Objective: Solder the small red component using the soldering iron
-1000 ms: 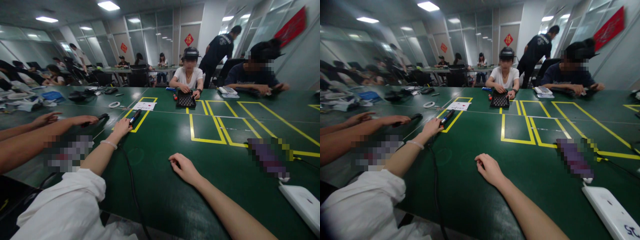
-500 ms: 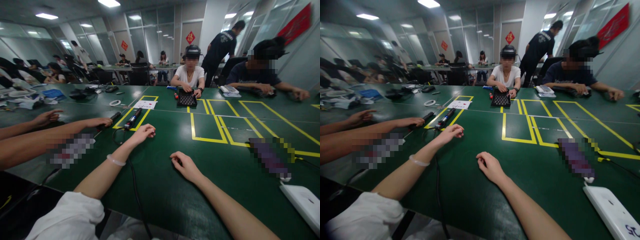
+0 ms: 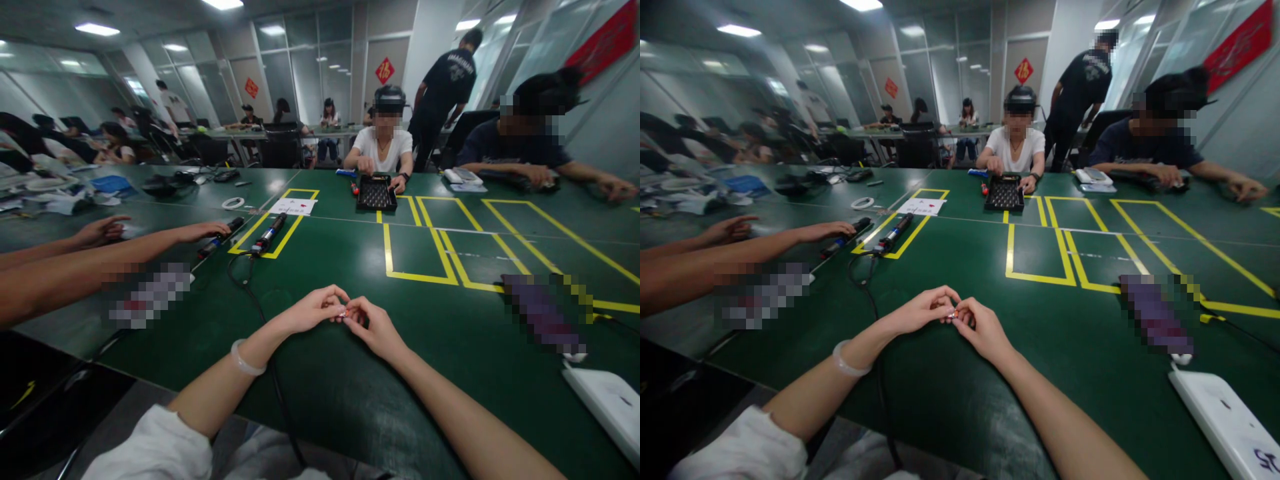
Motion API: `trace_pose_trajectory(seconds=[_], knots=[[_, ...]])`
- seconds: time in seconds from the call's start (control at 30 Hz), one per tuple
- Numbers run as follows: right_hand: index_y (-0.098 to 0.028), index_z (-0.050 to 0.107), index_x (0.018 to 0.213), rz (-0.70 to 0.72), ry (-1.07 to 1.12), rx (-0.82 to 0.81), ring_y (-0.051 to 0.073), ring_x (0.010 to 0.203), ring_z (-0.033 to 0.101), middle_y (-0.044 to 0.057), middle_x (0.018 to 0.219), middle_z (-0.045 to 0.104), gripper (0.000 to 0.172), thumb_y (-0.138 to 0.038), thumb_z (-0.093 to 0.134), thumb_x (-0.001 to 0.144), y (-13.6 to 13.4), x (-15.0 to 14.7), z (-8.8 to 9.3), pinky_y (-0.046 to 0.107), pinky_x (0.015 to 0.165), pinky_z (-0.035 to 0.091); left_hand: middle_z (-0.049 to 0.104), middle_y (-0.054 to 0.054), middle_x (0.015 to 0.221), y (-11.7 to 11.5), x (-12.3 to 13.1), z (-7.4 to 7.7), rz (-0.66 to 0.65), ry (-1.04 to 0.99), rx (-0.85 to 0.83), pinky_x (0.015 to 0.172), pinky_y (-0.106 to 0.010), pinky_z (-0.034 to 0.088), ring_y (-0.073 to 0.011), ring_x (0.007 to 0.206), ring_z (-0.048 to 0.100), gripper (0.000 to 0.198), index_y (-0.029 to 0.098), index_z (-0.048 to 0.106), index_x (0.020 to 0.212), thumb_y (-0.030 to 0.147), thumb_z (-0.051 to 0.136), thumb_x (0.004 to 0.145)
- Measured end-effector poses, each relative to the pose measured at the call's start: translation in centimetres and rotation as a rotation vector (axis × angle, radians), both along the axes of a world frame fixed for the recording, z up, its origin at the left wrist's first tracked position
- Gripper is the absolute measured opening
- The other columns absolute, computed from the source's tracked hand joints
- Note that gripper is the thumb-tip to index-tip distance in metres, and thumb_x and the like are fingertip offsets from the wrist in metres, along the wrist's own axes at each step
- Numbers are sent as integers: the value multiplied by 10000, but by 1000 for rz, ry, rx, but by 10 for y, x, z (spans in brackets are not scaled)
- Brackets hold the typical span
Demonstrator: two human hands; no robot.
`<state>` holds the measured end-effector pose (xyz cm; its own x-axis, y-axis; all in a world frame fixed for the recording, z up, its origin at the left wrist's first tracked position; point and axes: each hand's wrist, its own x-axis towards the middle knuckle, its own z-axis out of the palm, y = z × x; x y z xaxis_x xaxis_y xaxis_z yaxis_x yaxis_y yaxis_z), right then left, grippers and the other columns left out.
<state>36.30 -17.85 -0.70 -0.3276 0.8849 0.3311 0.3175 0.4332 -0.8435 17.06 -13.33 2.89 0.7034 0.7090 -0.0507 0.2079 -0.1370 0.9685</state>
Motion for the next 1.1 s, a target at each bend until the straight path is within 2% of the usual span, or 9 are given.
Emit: trace_pose_trajectory(seconds=[0.13, 0.33, 0.43, 0.63, 0.73, 0.8, 0.87, 0.93, 1.1], knots=[[-201, 534, 896, -22, -16, 5, 118, 647, 555, -9, 763, 599, 80, -207, 588, 836, 0, 0, -1, 230, 595, 439, 589, -21, 835, -1, -2, 1, 0, -7, 14, 747, -267, 424, -138, 792, 557, 369, 145, 511, 1109, 423, 573, 875], [-204, 558, 955, 10, -18, 21, 123, 678, 562, -1, 805, 606, 92, -220, 573, 865, -1, 0, -1, 234, 621, 442, 577, -12, 820, -2, -3, 3, -51, -8, 15, 727, -256, 419, -130, 766, 550, 356, 144, 505, 1119, 408, 560, 886], [-195, 572, 945, 2, 24, -45, 132, 687, 577, 11, 800, 628, 116, -296, 571, 888, 1, 2, -2, 234, 618, 445, 589, -18, 825, -1, -4, 2, -31, -3, 47, 743, -265, 429, -132, 773, 562, 336, 139, 494, 1137, 391, 513, 915], [-186, 569, 804, -15, 83, -154, 130, 620, 578, 3, 680, 625, 303, -404, 434, 963, 6, 5, -9, 251, 640, 454, 644, -35, 926, -6, -4, 6, 10, 97, 248, 784, -269, 445, -153, 860, 607, 349, 166, 504, 1145, 337, 608, 858], [-184, 546, 720, -13, 70, -153, 129, 612, 562, -2, 636, 598, 363, -413, 414, 970, 8, 6, -11, 252, 645, 442, 653, -33, 917, -7, -2, 5, 16, 135, 322, 789, -262, 448, -147, 848, 617, 253, 168, 548, 1071, 318, 586, 871], [-183, 556, 771, -11, 92, -169, 128, 615, 556, -7, 644, 591, 327, -413, 426, 964, 7, 5, -11, 250, 638, 437, 656, -32, 909, -6, -2, 3, 24, 151, 340, 785, -256, 451, -145, 847, 621, 210, 167, 563, 1028, 325, 559, 889], [-184, 557, 914, -2, 148, -194, 127, 627, 555, -12, 690, 595, 235, -409, 491, 935, 6, 5, -11, 244, 621, 435, 656, -31, 908, -5, -2, 1, 40, 165, 351, 782, -252, 454, -147, 855, 624, 206, 166, 567, 1013, 334, 546, 897], [-189, 531, 1006, 9, 194, -206, 126, 651, 556, -9, 753, 600, 240, -395, 573, 890, 5, 4, -10, 237, 612, 433, 655, -29, 904, -4, -2, 1, 50, 178, 365, 779, -249, 458, -147, 854, 624, 213, 165, 569, 1011, 343, 545, 897], [-187, 553, 936, -2, 174, -197, 129, 687, 548, 8, 792, 594, 176, -352, 580, 880, 6, 3, -10, 244, 633, 430, 662, -27, 910, -2, -6, 8, -11, 226, 376, 776, -248, 465, -142, 846, 627, 249, 169, 564, 1024, 387, 493, 925]])
